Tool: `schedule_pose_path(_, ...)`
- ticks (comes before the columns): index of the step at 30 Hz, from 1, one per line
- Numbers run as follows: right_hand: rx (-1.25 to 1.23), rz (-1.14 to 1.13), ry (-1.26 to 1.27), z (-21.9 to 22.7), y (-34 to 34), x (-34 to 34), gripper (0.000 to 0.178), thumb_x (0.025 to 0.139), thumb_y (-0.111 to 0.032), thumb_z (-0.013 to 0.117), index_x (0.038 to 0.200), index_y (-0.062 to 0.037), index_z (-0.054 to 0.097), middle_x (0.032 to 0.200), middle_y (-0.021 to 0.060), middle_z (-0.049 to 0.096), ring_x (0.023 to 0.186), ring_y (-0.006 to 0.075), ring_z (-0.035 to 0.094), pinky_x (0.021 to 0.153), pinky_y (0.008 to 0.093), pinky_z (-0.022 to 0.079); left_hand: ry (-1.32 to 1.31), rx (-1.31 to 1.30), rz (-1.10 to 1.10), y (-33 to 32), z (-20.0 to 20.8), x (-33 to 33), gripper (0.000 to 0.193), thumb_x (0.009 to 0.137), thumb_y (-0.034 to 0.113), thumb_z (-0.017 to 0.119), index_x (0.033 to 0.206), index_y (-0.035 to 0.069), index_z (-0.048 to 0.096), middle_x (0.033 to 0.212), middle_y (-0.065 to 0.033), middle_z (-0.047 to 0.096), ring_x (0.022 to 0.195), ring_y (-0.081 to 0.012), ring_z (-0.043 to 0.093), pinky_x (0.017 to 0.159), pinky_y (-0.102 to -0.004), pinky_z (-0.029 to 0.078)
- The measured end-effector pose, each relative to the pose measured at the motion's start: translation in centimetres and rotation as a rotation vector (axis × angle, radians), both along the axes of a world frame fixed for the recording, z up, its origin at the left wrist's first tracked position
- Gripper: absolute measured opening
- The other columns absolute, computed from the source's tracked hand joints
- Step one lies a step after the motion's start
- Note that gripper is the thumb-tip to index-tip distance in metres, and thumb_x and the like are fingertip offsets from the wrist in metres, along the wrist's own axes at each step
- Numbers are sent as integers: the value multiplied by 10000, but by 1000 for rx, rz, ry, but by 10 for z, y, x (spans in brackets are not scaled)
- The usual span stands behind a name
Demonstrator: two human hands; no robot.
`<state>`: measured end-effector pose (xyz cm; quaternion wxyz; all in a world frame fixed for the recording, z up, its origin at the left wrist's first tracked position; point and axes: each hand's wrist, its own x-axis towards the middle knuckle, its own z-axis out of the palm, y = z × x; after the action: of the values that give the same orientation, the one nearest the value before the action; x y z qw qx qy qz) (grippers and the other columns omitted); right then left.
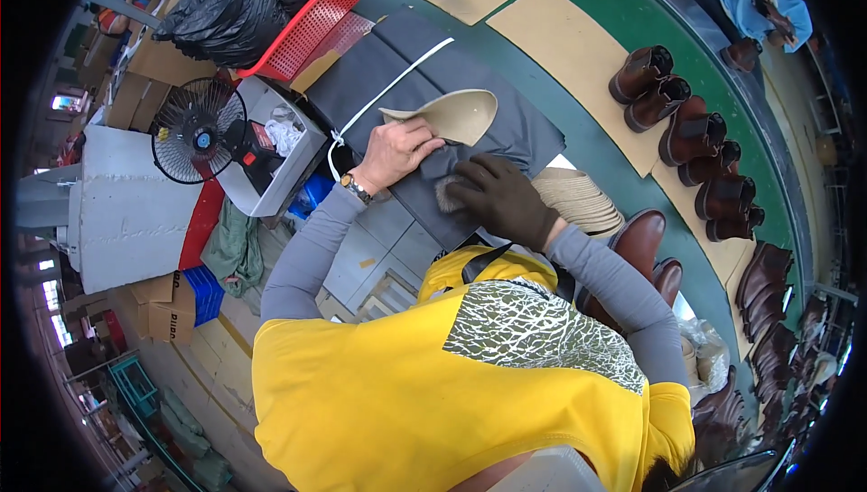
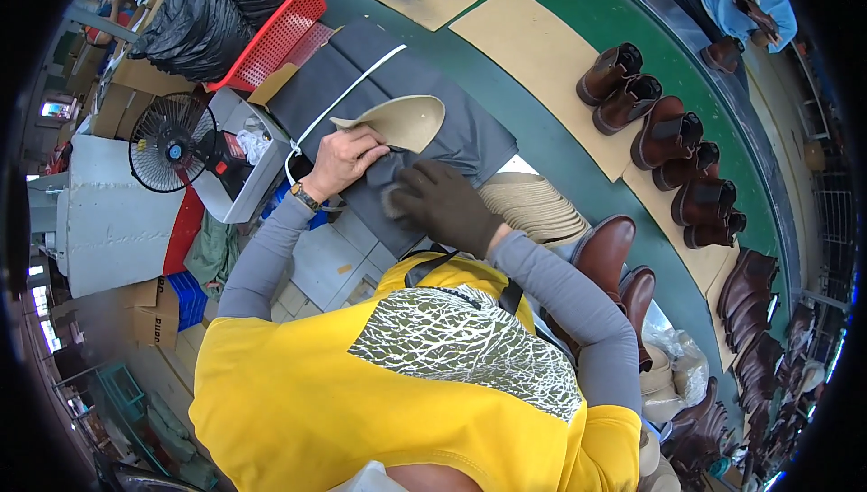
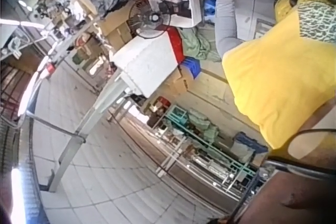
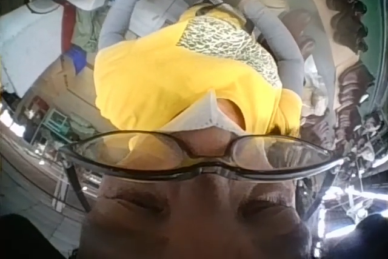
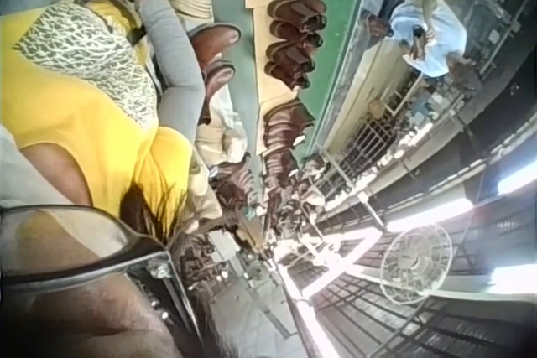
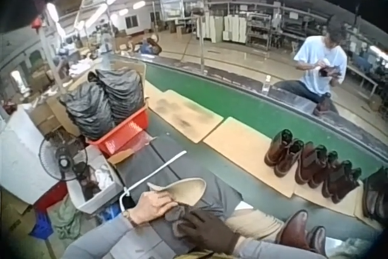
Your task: Inserting structural inserts into leather boots and organizing them on a workstation.
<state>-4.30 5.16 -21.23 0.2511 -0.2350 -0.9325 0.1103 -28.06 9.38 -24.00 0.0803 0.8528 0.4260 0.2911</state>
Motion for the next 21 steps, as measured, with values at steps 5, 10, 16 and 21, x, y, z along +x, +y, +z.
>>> schedule_pose_path(5,26,49,-44,2,3,-13,378,725,-298,696,1019,-76,611,1052,78,572,985,253,524,853,368,431,-107,-194,29,30,6,-9,244,838,235,683,745,17,627,722,-122,589,649,-309,597,563,-362,460)
schedule_pose_path(10,245,-288,55,9,27,-46,296,770,-244,649,1001,-66,604,953,66,580,931,233,543,803,358,435,-243,-462,180,62,0,-22,538,949,483,501,802,10,710,696,-212,619,680,-401,588,629,-371,474)
schedule_pose_path(16,-121,-362,-87,-8,75,-41,141,793,-124,544,890,-80,637,912,109,607,828,286,615,677,419,474,-271,-52,222,43,53,5,365,850,350,650,955,1,664,861,-173,648,842,-336,622,778,-419,466)
schedule_pose_path(21,-124,-294,36,-10,84,-29,133,782,-187,583,860,-111,659,881,114,627,767,281,628,655,414,490,201,139,-30,7,69,38,364,763,83,650,1117,35,577,1019,-148,599,928,-307,590,787,-378,475)
